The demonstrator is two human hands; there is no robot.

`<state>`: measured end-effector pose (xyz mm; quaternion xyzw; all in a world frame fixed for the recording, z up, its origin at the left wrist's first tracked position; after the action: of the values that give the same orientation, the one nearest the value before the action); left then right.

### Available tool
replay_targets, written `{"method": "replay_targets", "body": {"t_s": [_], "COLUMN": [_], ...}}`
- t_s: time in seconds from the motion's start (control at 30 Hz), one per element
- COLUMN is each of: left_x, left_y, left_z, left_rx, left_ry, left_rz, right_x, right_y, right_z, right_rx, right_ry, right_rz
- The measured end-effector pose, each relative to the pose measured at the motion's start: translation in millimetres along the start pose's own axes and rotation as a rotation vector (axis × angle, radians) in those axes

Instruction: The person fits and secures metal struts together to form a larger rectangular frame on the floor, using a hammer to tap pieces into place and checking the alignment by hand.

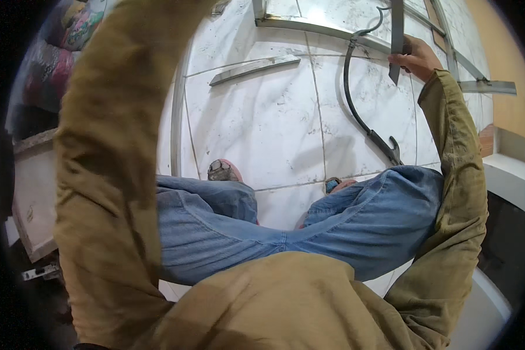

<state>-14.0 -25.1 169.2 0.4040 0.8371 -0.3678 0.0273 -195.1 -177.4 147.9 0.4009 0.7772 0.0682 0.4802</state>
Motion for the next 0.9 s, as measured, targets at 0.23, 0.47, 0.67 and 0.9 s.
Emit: {"method": "replay_targets", "body": {"t_s": [0.23, 0.47, 0.67, 0.9], "left_x": [-27, -10, -13, -16], "left_y": [248, 307, 302, 301], "left_z": [-28, 21, 24, 14], "left_rx": [-0.373, -0.376, -0.336, -0.315], "left_ry": [-0.484, -0.635, -0.666, -0.693], "left_rz": [-0.058, -0.207, -0.244, -0.271], "right_x": [26, 33, 37, 31], "right_y": [-9, -25, -23, 5], "right_z": [2, -5, -10, 11], "right_rx": [0.077, 0.152, 0.175, 0.125], "right_ry": [0.126, 0.179, 0.192, 0.122], "right_rz": [-0.023, -0.078, -0.122, -0.277]}}
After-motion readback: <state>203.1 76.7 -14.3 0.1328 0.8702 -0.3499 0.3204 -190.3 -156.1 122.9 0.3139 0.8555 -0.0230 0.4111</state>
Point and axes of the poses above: each hand's wrist, its own z-axis towards the middle knuckle, its own x-axis out of the palm, y = z × x, the point moved 8 cm from there along z, towards the middle knuckle, and after that the axes turned 13 degrees about y, right-handed, at the moved point
